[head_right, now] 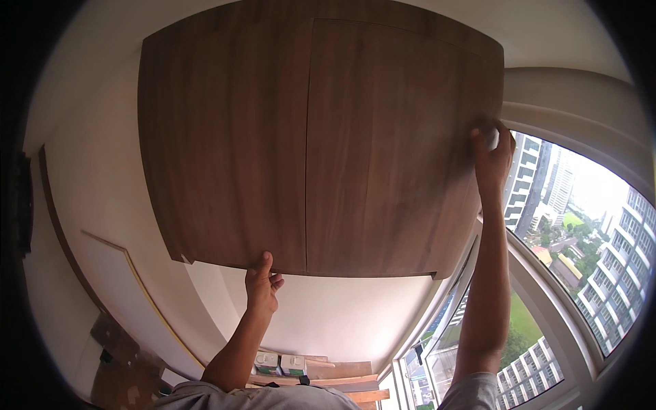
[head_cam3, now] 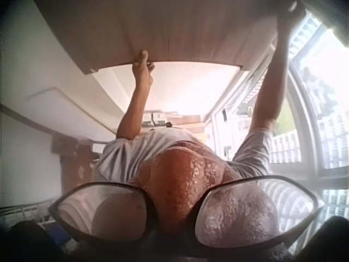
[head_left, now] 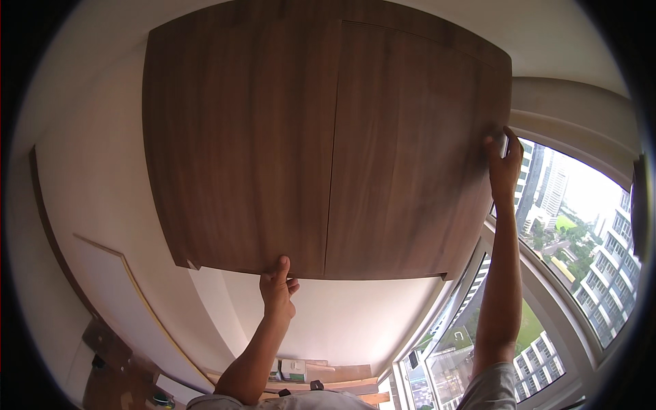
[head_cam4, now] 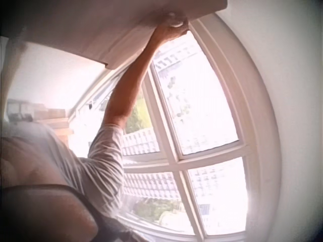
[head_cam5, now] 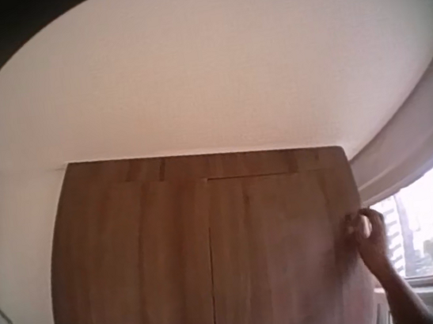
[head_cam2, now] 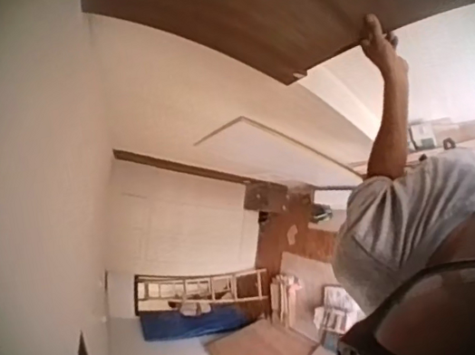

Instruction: The person adjusts and tightens the screws on a cabinet hinge using a screwdriver inside a wall-mounted wooden cabinet.

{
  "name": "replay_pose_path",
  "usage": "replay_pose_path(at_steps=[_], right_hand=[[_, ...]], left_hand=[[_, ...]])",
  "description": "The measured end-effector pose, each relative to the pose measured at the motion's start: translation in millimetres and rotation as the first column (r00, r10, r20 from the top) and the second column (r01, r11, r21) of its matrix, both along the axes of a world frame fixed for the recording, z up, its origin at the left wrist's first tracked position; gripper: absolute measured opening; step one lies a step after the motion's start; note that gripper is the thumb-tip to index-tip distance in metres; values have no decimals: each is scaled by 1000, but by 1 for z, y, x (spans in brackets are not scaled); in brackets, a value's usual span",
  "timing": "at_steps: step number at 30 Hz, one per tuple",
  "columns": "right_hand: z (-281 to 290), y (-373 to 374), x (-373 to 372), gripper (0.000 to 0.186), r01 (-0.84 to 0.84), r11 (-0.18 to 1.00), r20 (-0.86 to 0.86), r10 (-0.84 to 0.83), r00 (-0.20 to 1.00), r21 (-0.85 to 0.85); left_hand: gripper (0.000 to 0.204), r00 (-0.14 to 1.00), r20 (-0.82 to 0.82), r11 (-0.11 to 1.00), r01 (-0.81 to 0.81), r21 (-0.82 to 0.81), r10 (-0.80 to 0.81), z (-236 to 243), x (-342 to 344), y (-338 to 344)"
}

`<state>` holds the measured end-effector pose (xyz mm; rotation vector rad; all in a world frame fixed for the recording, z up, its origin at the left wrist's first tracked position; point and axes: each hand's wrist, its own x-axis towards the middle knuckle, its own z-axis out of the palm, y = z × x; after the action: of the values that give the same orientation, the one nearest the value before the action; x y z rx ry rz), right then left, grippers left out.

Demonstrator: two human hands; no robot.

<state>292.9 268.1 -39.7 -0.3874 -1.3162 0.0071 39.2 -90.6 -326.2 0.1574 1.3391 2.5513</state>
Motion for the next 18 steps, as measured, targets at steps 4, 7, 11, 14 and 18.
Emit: replay_pose_path(at_steps=[4,7,11,14,18], right_hand=[[-15,-109,8,40,-327,940,-10,330,944,101],[-50,-195,48,32,-322,862,58,326,944,391],[-82,-290,129,48,-566,525,394,411,822,635],[-88,-297,134,31,-481,579,385,290,876,658],[-110,-342,126,18,-871,491,482,759,437,17]], left_hand=[[61,999,45,1000,-29,8,28,2,-1,-5],[61,991,128,999,-44,-6,44,2,-1,-8],[61,993,121,1000,9,-9,-8,0,1,-7],[56,996,66,998,61,-20,-59,-9,12,-9],[35,848,-529,974,-92,-205,-31,-43,44,-32]])
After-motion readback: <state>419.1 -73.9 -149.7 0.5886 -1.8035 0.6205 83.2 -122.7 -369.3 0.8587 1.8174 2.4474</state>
